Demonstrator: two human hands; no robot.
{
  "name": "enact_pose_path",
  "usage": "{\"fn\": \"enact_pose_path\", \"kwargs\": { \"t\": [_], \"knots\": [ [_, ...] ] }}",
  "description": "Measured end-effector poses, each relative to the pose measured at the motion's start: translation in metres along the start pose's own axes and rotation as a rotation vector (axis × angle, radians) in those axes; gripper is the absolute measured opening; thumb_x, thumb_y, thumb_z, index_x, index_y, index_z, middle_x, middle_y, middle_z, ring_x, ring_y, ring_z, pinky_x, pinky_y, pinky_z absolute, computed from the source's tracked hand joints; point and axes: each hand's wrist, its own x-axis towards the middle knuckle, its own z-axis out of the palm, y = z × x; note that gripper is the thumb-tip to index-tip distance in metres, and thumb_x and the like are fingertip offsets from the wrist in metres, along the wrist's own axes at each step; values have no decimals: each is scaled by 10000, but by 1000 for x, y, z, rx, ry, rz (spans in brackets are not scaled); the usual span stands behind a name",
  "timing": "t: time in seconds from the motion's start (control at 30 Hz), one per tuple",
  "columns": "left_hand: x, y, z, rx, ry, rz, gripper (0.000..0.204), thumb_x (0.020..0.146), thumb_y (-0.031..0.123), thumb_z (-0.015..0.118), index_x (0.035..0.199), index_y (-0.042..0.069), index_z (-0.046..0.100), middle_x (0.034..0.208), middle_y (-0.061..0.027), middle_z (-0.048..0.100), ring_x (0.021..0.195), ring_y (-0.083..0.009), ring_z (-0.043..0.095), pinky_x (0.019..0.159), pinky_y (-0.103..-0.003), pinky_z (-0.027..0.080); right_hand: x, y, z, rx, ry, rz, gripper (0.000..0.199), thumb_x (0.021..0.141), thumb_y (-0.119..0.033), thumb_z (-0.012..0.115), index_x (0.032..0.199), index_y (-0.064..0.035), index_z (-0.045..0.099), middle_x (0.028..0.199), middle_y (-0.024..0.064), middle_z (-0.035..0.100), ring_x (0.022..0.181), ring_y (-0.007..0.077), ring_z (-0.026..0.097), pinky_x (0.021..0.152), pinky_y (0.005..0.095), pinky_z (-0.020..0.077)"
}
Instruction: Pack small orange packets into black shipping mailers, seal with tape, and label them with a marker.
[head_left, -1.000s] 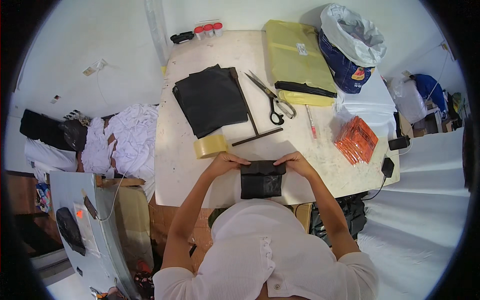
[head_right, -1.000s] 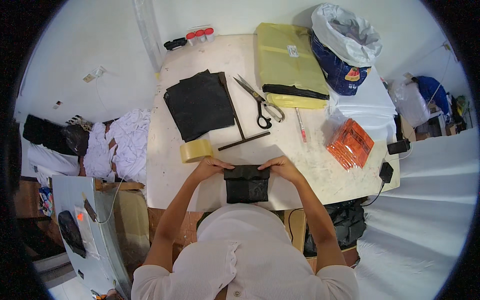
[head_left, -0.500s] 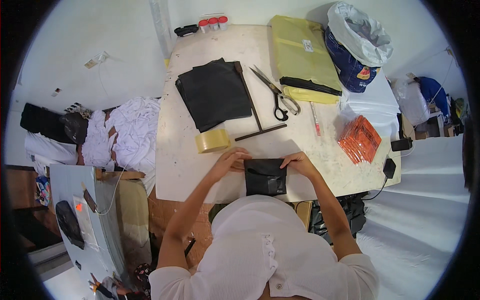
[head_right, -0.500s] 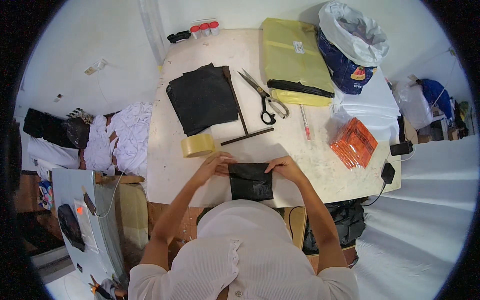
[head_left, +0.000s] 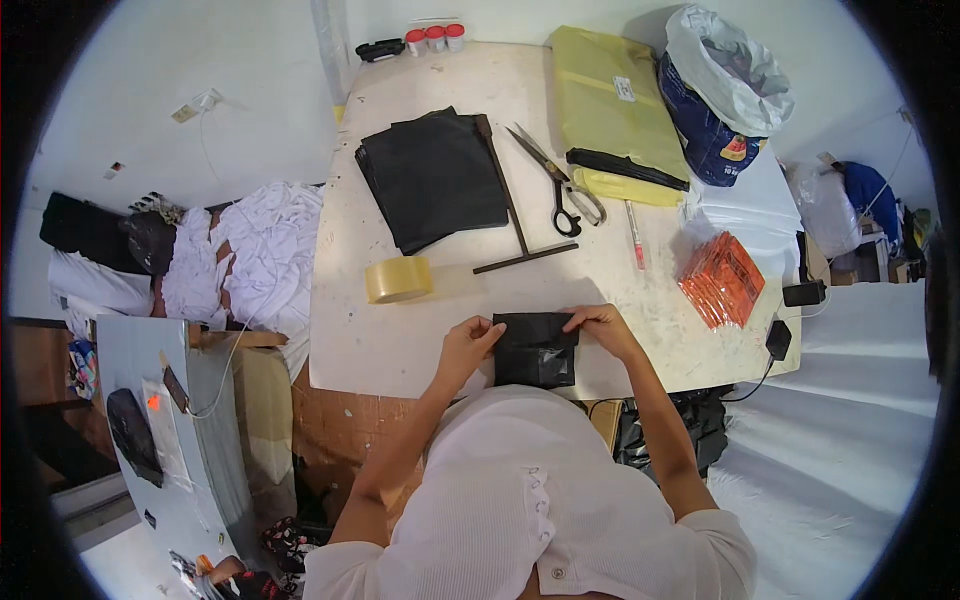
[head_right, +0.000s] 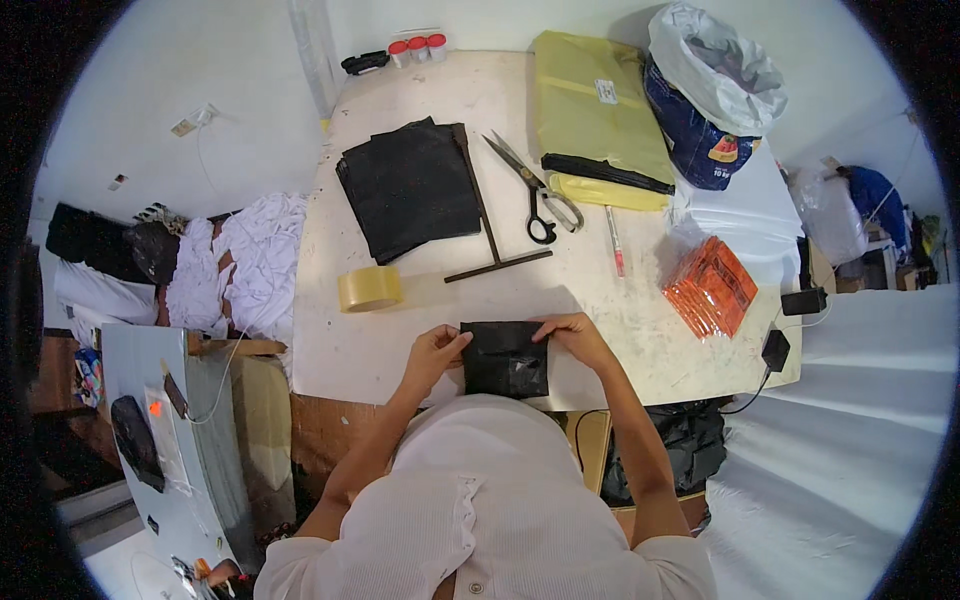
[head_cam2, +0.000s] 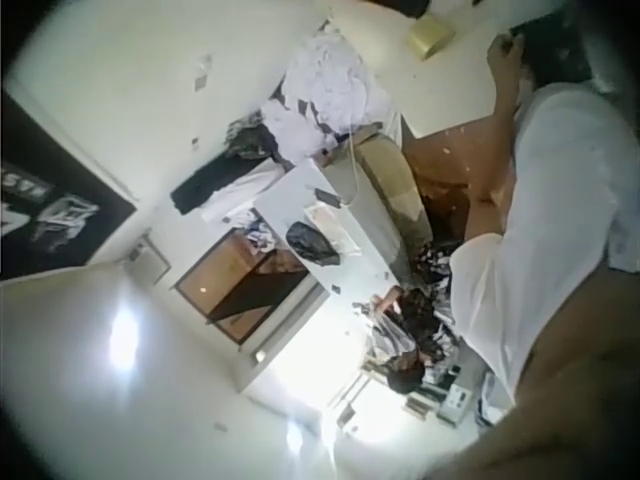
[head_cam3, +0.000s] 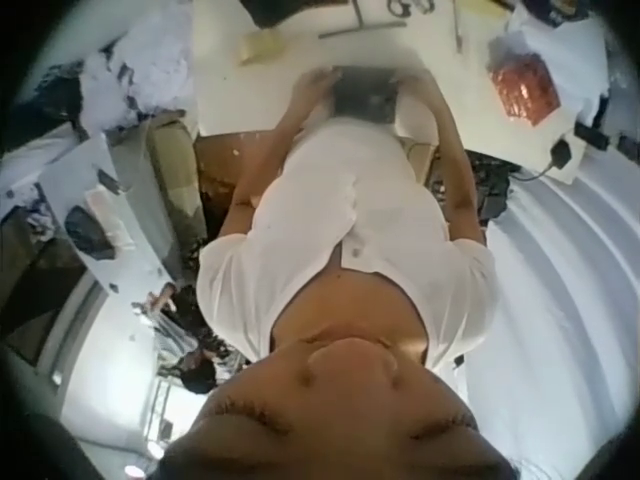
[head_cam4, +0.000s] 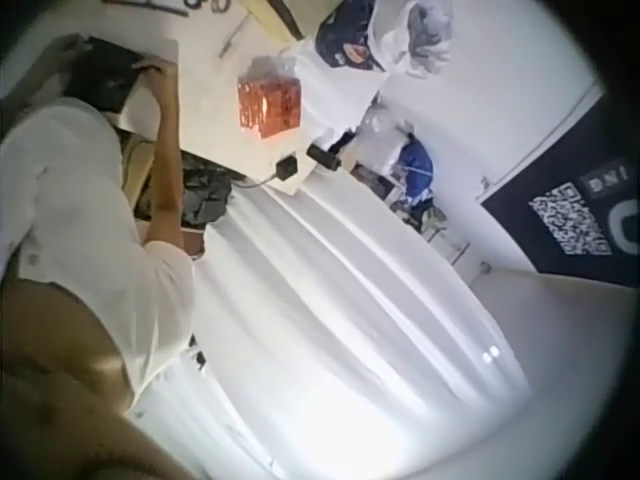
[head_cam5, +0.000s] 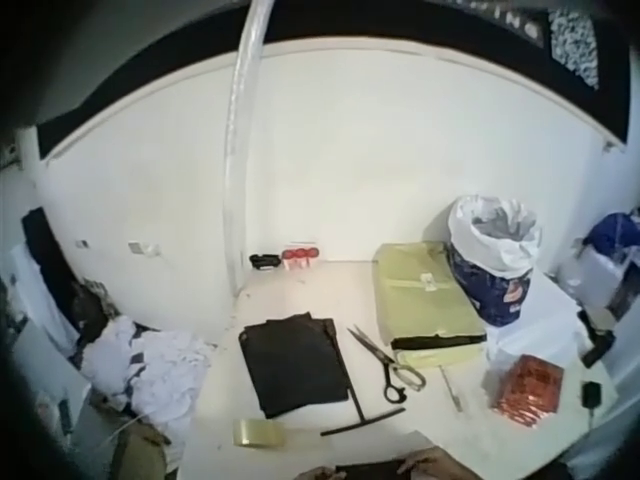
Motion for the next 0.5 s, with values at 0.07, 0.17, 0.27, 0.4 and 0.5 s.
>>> {"fn": "enact_pose_path", "kwargs": {
  "t": [0.07,0.17,0.27,0.4,0.5],
  "knots": [
    [1,-5,-1,20,-1,3,195,852,194,622,764,44,535,643,40,485,570,-29,434,512,-184,393,-3,-20,7,424,214,220,181,818,18,461,898,-22,618,918,68,658,898,156,603,825,270,449],
    [3,-13,-2,-8,-37,64,211,838,207,636,767,26,553,618,35,530,551,-21,445,488,-188,388,-9,-26,0,575,331,372,170,878,-184,497,927,-28,543,919,80,636,809,149,608,773,281,474],
    [4,-15,1,12,-73,105,209,842,202,632,763,32,539,611,40,520,557,-18,437,495,-180,376,-14,-32,-2,339,206,641,289,862,-344,556,896,-59,520,873,65,607,777,140,598,730,277,486],
    [1,-12,3,-9,-80,96,197,847,202,625,757,49,539,602,49,492,550,-21,409,506,-171,357,-18,-38,12,180,384,626,347,855,-384,567,929,-51,501,817,35,582,720,141,591,703,290,496],
    [6,-12,-2,-95,-67,43,171,859,214,606,790,69,549,637,47,497,569,-29,413,536,-167,362,-23,-38,11,295,443,555,372,856,-343,585,993,-13,482,807,52,586,735,155,597,732,318,496]
  ]
}}
